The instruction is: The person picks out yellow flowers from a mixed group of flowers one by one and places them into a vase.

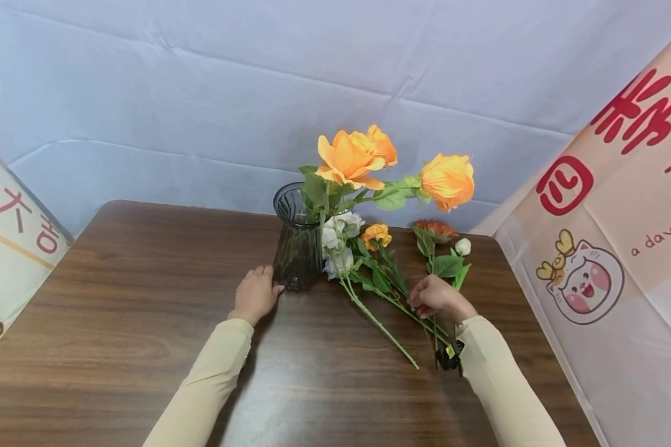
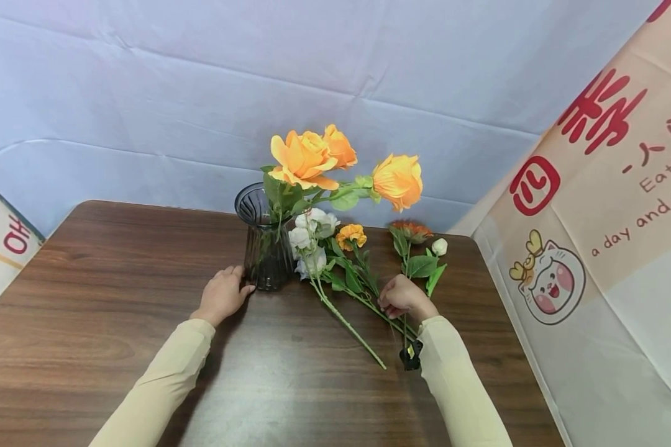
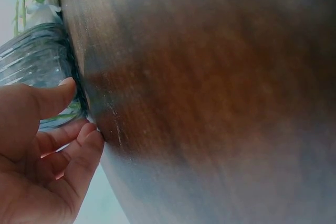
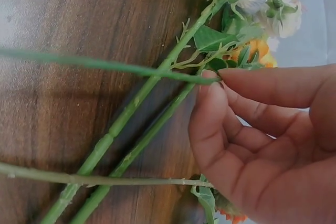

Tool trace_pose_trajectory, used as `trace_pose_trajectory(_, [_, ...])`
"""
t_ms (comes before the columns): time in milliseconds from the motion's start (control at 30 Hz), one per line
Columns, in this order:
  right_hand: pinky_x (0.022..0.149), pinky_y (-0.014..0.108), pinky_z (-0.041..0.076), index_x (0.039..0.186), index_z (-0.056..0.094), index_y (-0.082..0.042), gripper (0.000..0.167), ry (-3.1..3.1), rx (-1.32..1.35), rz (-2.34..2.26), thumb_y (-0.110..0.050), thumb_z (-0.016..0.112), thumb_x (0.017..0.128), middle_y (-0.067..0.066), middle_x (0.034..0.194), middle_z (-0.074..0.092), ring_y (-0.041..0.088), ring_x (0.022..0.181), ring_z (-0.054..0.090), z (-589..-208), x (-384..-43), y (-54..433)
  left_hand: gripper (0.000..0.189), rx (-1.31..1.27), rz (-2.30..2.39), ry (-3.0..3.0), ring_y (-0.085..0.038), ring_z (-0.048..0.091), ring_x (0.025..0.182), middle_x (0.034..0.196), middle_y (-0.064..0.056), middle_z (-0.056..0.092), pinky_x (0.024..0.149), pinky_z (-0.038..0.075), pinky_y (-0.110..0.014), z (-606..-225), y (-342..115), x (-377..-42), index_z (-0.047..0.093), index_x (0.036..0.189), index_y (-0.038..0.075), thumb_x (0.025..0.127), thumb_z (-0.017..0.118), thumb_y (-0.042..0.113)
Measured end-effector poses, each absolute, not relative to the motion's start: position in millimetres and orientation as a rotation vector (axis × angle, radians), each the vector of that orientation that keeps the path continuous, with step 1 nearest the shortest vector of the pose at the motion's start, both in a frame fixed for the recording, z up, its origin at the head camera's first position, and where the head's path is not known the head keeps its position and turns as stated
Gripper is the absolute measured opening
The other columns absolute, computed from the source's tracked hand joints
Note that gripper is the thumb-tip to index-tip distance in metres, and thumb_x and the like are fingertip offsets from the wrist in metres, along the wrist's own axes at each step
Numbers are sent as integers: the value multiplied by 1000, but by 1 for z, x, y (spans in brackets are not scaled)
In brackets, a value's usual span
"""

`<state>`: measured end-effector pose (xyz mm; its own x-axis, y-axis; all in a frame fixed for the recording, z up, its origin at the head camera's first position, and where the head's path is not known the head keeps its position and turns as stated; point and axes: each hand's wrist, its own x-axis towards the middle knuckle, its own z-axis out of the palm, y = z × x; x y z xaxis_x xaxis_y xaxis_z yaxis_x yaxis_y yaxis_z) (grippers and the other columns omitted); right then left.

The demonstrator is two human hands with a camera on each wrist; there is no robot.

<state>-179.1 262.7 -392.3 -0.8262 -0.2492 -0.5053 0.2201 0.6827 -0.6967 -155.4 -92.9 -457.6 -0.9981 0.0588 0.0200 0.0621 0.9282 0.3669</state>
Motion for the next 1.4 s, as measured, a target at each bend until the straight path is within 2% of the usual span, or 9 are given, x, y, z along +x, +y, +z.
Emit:
trace_pose_trajectory(167, [54, 32, 53, 93, 58, 18, 14, 2298, -21, -1069, 10, 51, 84, 17, 76, 61, 15, 54, 57, -391, -178, 261, 49, -119, -578, -3073, -37, 51, 105, 117, -22, 54, 87, 44, -45, -457, -94, -155, 51, 120, -7, 87, 62, 29])
trace_pose_trajectory(400, [54, 31, 53, 97, 55, 20, 17, 2259, -11, -1123, 11, 50, 84, 18, 76, 59, 15, 54, 56, -390, -176, 258, 49, -123, -569, -3066, -36, 52, 103, 115, -22, 55, 85, 46, -45, -457, -94, -155, 51, 119, -7, 87, 63, 29])
trace_pose_trajectory(867, [55, 32, 53, 91, 54, 17, 12, 2144, -4, -1241, 9, 52, 83, 13, 72, 57, 14, 54, 55, -389, -173, 256, 47, -117, -583, -3058, -36, 52, 103, 115, -22, 55, 85, 45, -45, -459, -94, -155, 52, 117, -6, 87, 63, 28])
trace_pose_trajectory(1400, [58, 32, 54, 93, 53, 16, 11, 2020, -31, -1395, 8, 50, 85, 14, 77, 57, 15, 57, 58, -381, -171, 259, 47, -112, -592, -3065, -35, 52, 102, 114, -20, 55, 85, 46, -44, -461, -94, -156, 52, 118, -5, 87, 62, 29])
